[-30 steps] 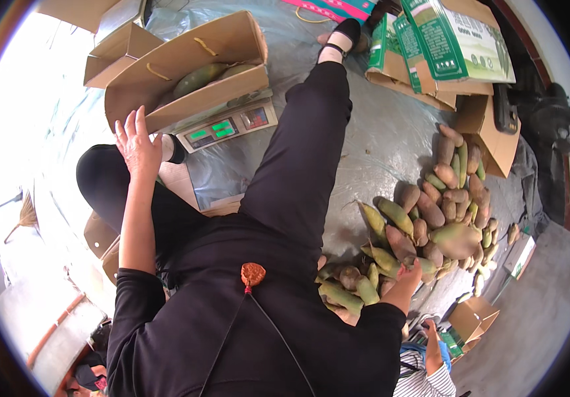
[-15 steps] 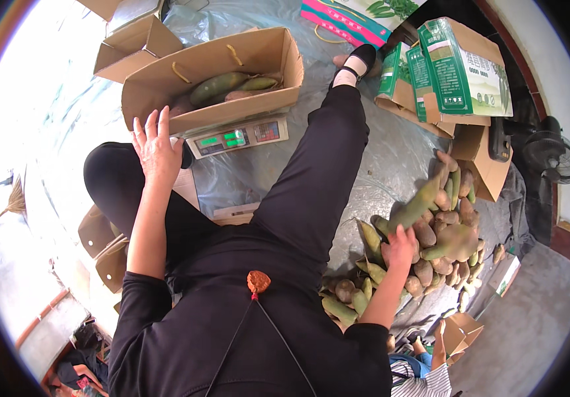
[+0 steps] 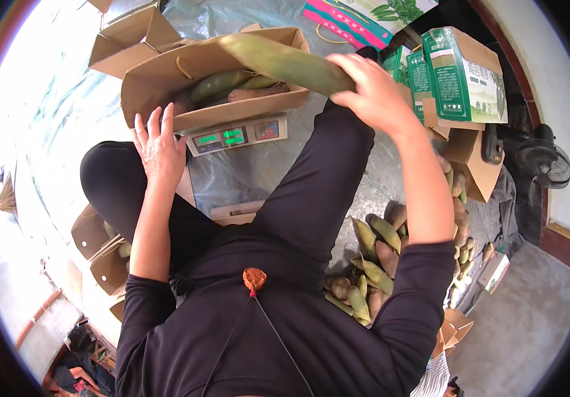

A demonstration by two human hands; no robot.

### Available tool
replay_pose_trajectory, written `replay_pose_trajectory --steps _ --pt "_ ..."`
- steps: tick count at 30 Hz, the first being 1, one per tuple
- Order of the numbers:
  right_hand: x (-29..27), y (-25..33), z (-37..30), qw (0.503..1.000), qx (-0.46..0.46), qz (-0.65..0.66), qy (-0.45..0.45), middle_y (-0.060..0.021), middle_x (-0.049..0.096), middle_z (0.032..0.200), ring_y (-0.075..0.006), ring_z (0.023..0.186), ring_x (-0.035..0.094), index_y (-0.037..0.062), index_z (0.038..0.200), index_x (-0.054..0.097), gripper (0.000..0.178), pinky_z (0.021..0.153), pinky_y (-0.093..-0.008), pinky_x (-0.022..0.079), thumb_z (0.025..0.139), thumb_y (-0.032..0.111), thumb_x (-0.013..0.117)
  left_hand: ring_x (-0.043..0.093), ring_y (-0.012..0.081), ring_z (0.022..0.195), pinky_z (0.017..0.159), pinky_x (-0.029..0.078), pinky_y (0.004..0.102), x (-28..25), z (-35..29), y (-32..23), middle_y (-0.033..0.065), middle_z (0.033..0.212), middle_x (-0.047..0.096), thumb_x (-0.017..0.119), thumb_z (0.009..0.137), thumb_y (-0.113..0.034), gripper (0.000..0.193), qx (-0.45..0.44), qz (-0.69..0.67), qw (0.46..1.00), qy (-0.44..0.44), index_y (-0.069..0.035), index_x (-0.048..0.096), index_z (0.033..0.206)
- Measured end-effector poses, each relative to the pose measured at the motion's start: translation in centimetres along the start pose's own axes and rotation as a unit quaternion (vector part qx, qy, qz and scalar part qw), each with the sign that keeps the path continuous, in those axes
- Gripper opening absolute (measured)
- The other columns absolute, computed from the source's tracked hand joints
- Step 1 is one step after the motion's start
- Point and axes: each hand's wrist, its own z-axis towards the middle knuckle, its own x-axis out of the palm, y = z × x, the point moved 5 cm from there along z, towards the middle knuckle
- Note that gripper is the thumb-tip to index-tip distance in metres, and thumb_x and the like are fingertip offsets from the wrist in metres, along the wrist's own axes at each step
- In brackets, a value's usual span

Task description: The recorder is sorting, weighing, and packing large tubers into cardboard boxes.

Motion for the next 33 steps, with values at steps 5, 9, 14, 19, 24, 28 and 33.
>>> replay_pose_trajectory --steps 5,9,14,19,24,28,33 --pt "4.9 -0.7 5.4 0.988 -0.080 -0.118 -0.067 -0.0053 0.058 0.114 -0.0301 0.102 0.054 0.0108 0.120 0.055 0.050 0.090 -0.0392 0.044 0.073 0.018 0.069 0.027 0.0415 0.133 0.110 0.020 0.0547 0.2 0.2 -0.3 0.0104 0.137 0.042 0.073 0.073 -0.013 0.070 0.008 0.006 1.000 -0.003 -0.016 0.042 0.136" --pt "4.0 -3.6 4.3 0.984 -0.027 -0.002 -0.178 -0.0091 0.060 0.110 -0.0286 0.098 0.059 0.0098 0.116 0.059 0.044 0.086 -0.0358 0.048 0.075 0.020 0.070 0.027 0.0402 0.133 0.109 0.019 0.0559 0.2 -0.1 -0.1 0.0086 0.136 0.043 0.073 0.073 -0.016 0.068 0.004 0.006 1.000 -0.009 -0.017 0.044 0.135" --pt "3.4 -11.0 -5.5 0.961 0.124 0.104 -0.226 -0.0108 0.066 0.104 -0.0202 0.097 0.063 0.0049 0.112 0.062 0.034 0.085 -0.0310 0.049 0.081 0.015 0.069 0.031 0.0406 0.131 0.108 0.021 0.0564 0.6 0.1 -0.2 0.0099 0.134 0.045 0.073 0.075 -0.019 0.068 0.014 0.027 1.000 -0.005 -0.016 0.043 0.135" --pt "9.8 -20.5 -21.0 0.899 0.367 0.137 -0.197 -0.0143 0.067 0.103 -0.0210 0.091 0.065 0.0007 0.110 0.062 0.031 0.082 -0.0321 0.050 0.081 0.012 0.066 0.032 0.0367 0.131 0.107 0.019 0.0577 0.8 0.3 -0.1 0.0088 0.133 0.046 0.072 0.076 -0.021 0.065 0.020 0.013 0.999 -0.027 -0.017 0.045 0.134" --pt "21.1 -22.1 -35.2 0.870 0.475 0.104 -0.087 -0.0165 0.068 0.090 -0.0264 0.081 0.066 0.0037 0.101 0.067 0.026 0.074 -0.0337 0.051 0.078 0.015 0.066 0.031 0.0349 0.132 0.108 0.017 0.0556 1.1 0.2 -0.1 0.0084 0.134 0.046 0.070 0.078 -0.024 0.064 0.028 0.016 0.999 -0.034 -0.018 0.043 0.135" --pt "29.0 -19.5 -41.1 0.807 0.571 0.144 0.034 -0.0083 0.065 0.077 -0.0211 0.065 0.063 0.0067 0.101 0.065 0.027 0.059 -0.0326 0.049 0.077 0.018 0.067 0.030 0.0316 0.134 0.108 0.014 0.0586 1.5 0.1 0.3 0.0068 0.134 0.046 0.069 0.079 -0.026 0.062 0.030 0.007 0.998 -0.053 -0.021 0.043 0.136" --pt "32.6 -14.3 -43.6 0.667 0.673 0.312 0.069 -0.0025 0.064 0.090 -0.0143 0.070 0.062 0.0110 0.111 0.060 0.028 0.056 -0.0298 0.048 0.085 0.020 0.059 0.029 0.0303 0.135 0.107 0.012 0.0617 1.2 0.1 -0.3 0.0056 0.134 0.046 0.068 0.080 -0.027 0.061 0.045 -0.016 0.996 -0.079 -0.022 0.044 0.135"
